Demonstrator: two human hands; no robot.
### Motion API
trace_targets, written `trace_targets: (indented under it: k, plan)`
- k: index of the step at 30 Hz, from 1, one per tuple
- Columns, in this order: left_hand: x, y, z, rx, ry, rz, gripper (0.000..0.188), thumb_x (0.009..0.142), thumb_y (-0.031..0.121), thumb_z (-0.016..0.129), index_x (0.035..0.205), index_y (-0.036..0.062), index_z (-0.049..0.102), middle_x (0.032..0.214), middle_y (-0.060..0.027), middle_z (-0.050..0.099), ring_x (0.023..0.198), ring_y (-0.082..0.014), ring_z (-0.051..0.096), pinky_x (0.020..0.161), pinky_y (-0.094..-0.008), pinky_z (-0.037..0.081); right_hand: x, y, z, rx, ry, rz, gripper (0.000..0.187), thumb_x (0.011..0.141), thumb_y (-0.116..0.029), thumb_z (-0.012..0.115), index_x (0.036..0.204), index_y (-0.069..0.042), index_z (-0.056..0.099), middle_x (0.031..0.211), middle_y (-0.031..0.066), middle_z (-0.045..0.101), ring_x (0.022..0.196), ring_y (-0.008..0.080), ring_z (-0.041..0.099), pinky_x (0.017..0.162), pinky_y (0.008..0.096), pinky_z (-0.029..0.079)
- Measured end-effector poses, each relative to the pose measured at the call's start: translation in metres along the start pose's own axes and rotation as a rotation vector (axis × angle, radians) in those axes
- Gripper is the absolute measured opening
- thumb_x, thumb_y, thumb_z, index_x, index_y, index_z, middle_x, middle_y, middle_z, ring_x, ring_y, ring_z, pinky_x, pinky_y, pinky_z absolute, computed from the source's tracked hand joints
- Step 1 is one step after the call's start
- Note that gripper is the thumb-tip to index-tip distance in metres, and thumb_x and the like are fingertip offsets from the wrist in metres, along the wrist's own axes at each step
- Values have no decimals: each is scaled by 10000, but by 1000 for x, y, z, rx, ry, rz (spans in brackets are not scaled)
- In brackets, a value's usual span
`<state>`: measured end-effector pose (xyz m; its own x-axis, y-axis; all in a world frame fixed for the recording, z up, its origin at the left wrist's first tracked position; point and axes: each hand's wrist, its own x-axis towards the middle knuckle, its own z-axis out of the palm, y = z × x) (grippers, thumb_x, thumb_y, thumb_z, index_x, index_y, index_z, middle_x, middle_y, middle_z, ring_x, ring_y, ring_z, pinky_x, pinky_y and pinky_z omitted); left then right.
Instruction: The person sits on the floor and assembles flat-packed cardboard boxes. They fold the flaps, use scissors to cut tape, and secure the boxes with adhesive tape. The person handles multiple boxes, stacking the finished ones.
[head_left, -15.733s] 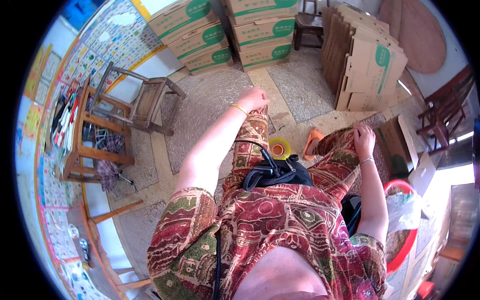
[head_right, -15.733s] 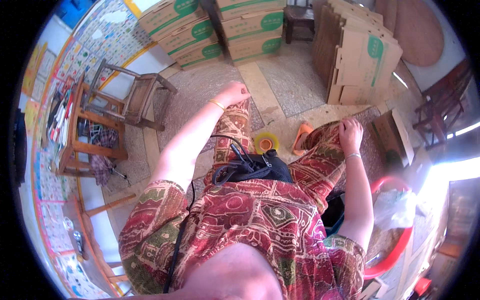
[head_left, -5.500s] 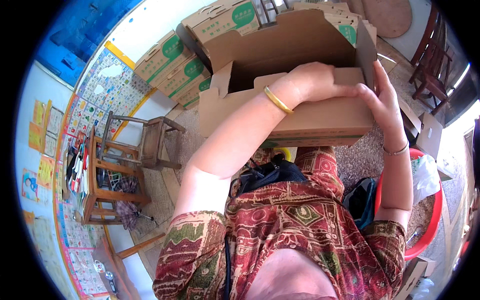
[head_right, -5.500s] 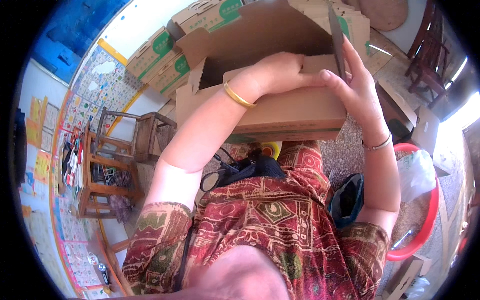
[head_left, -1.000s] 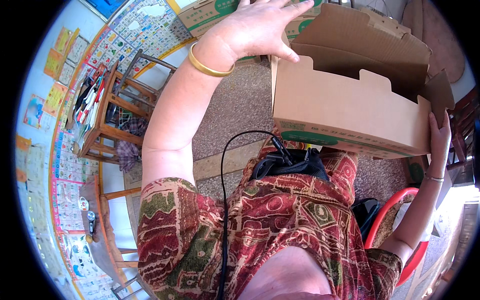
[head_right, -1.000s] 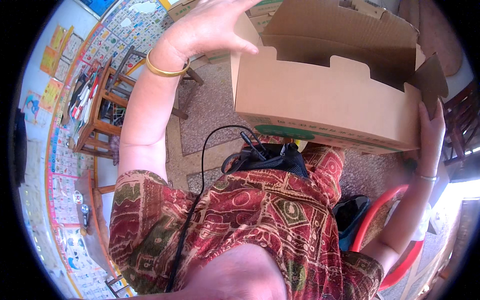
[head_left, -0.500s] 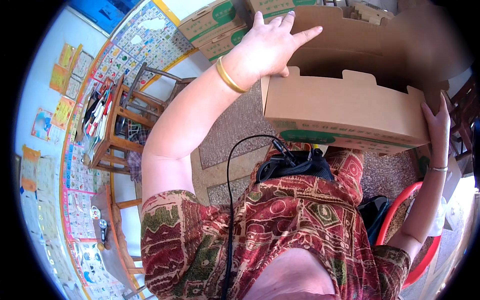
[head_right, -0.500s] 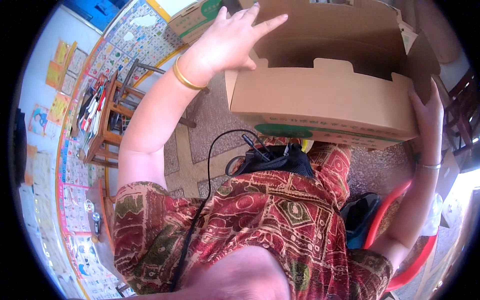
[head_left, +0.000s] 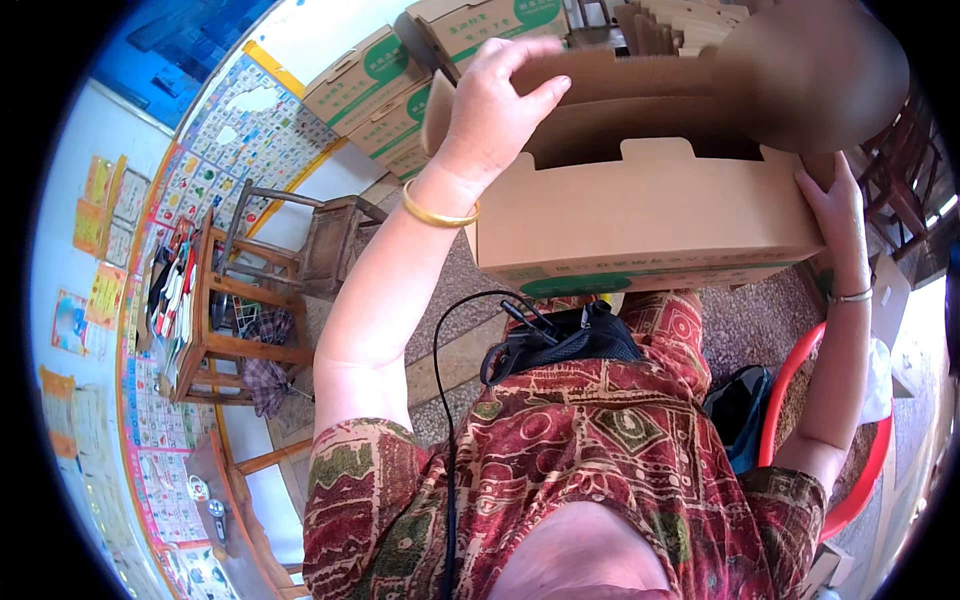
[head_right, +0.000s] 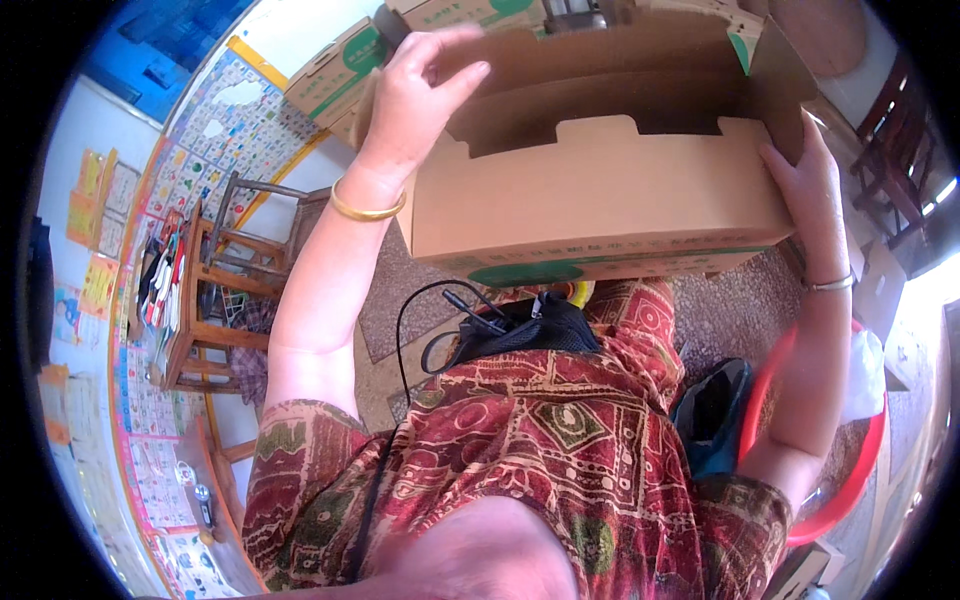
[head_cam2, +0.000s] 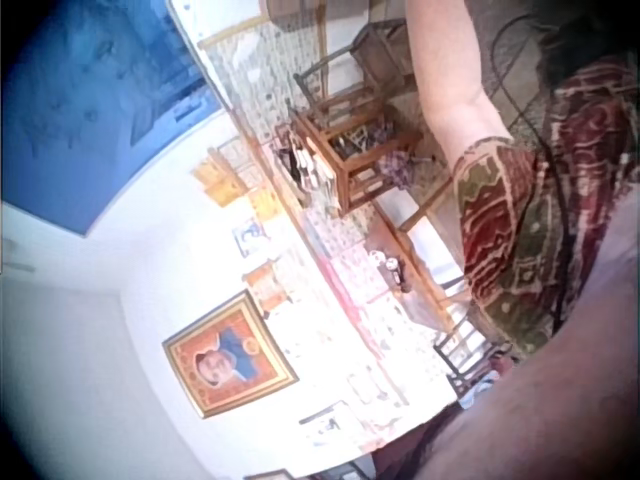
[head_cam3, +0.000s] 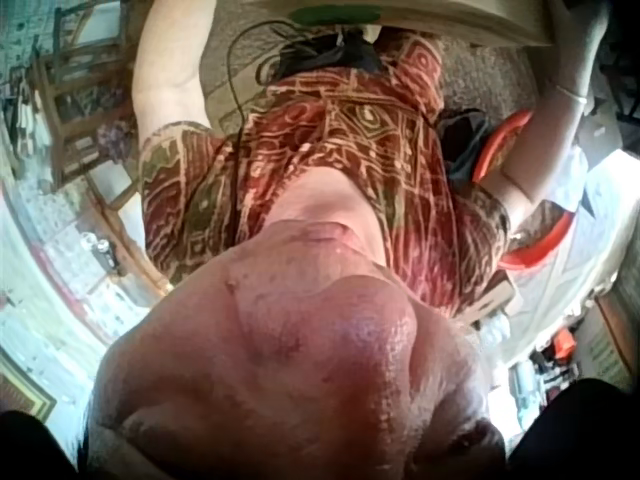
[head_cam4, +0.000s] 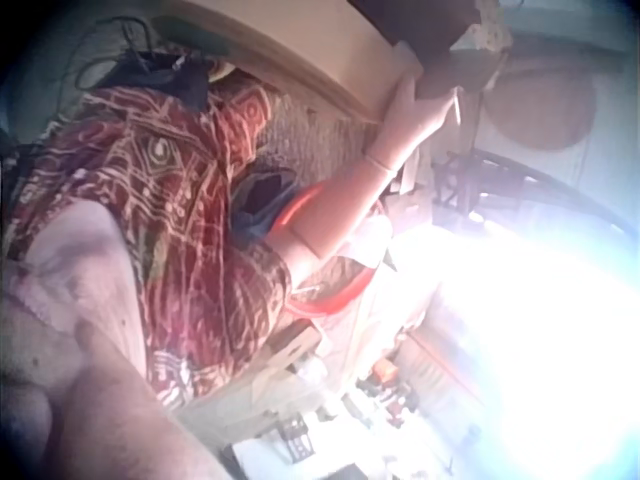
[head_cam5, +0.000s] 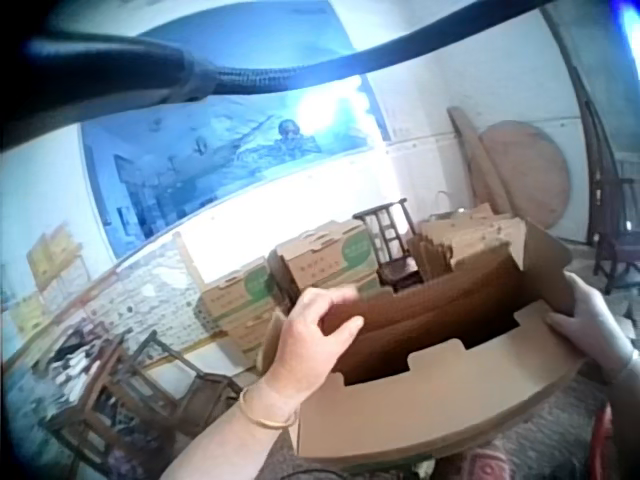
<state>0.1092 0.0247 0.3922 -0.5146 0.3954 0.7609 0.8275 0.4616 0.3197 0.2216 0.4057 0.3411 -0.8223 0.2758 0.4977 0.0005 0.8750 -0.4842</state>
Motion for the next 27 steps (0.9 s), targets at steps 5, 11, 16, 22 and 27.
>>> trace_targets:
  k: [5, 11, 16, 22, 27]
  plan:
    - [-20, 27, 3, -47, -376, 171, 147, 714, 54, 667, 830, 49, 577, 955, -81, 585, 889, -261, 590, 794, -309, 482, -2, 4, -1, -29, 11, 17, 661, 784, -281, 676, 1307, 42, 432, 1172, 250, 583, 1084, 343, 582, 920, 378, 443]
    - [-48, 47, 6, 44, -582, 217, 394, 801, 320, 649, 1127, 106, 592, 1163, -164, 543, 1091, -335, 518, 924, -393, 449, 0, 21, 7, 35, -38, -2, 708, 770, -274, 706, 1329, 45, 408, 1160, 259, 587, 1078, 309, 592, 913, 345, 451]
    - [-47, 61, 15, 326, -675, 256, 675, 815, 578, 540, 1318, 131, 495, 1252, -200, 468, 1120, -356, 464, 955, -440, 415, -3, 23, 9, 291, -53, 34, 710, 823, -223, 676, 1378, 57, 331, 1241, 206, 547, 1108, 204, 546, 941, 288, 417]
    - [-52, 57, 19, 337, -604, 327, 668, 822, 581, 531, 1316, 132, 498, 1322, -184, 457, 1099, -344, 468, 955, -436, 413, -12, 7, 1, 546, -151, -10, 618, 879, -152, 601, 1402, 16, 319, 1373, 147, 446, 1228, 190, 441, 1017, 290, 349]
    - [-54, 59, 24, 333, -636, 321, 654, 822, 571, 538, 1306, 133, 507, 1356, -170, 457, 1098, -339, 472, 953, -437, 413, -20, -15, -4, 81, -262, -425, 422, 926, -215, 505, 1322, -71, 486, 1405, 111, 427, 1323, 266, 361, 1098, 339, 260]
